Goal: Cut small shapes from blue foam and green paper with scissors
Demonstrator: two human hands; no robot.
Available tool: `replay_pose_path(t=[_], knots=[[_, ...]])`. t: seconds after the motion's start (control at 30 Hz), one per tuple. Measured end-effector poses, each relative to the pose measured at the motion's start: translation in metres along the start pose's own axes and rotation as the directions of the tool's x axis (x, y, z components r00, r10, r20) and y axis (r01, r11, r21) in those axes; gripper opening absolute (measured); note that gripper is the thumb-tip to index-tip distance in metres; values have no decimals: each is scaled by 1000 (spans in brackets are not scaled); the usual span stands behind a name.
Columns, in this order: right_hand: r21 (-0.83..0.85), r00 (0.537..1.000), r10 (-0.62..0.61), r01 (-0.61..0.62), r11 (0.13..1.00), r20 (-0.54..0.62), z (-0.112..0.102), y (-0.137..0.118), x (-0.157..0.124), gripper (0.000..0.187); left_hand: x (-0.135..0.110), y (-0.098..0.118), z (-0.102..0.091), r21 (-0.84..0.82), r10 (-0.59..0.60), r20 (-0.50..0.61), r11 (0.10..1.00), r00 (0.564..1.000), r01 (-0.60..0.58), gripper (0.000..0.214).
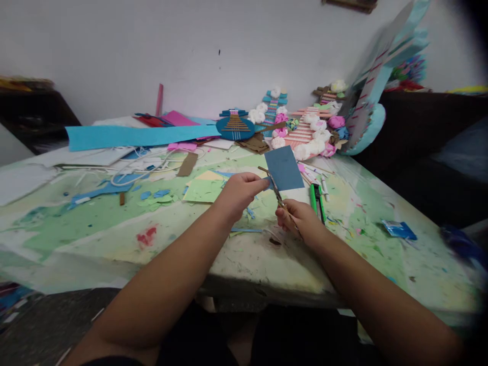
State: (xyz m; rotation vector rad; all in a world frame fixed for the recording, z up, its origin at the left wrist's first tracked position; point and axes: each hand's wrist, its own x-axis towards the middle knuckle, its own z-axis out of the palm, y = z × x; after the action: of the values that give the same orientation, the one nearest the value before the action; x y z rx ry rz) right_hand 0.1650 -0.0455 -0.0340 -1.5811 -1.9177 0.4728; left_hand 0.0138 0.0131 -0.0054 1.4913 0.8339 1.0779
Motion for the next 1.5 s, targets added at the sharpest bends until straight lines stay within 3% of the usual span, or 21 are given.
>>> replay_pose_path(t=[0.77,0.93,1.1,1.23,1.4,1.5], knots=[[202,991,135,-136,970,23,5,3,0,35,1,2,1,-113,-20,33,993,999,24,20],[-14,991,108,-110,994,-84,2,2,3,41,3,0,0,-149,-7,12,989,1000,9,18],[-335,941,272,-326,884,-201,-4,8,10,37,3,2,-1,-216,-45,-6,976,999,42,19],[-483,930,329,-367,795,-166,-8,17,14,19,2,4,-1,-208,-102,8,973,995,102,18],[-525,957,280,-279,804,-79,-12,17,13,13,3,3,0,-163,-143,-6,977,990,140,16],[-528,961,263,-267,806,-85,-15,15,11,15,3,2,0,-134,-136,21,981,991,137,15]])
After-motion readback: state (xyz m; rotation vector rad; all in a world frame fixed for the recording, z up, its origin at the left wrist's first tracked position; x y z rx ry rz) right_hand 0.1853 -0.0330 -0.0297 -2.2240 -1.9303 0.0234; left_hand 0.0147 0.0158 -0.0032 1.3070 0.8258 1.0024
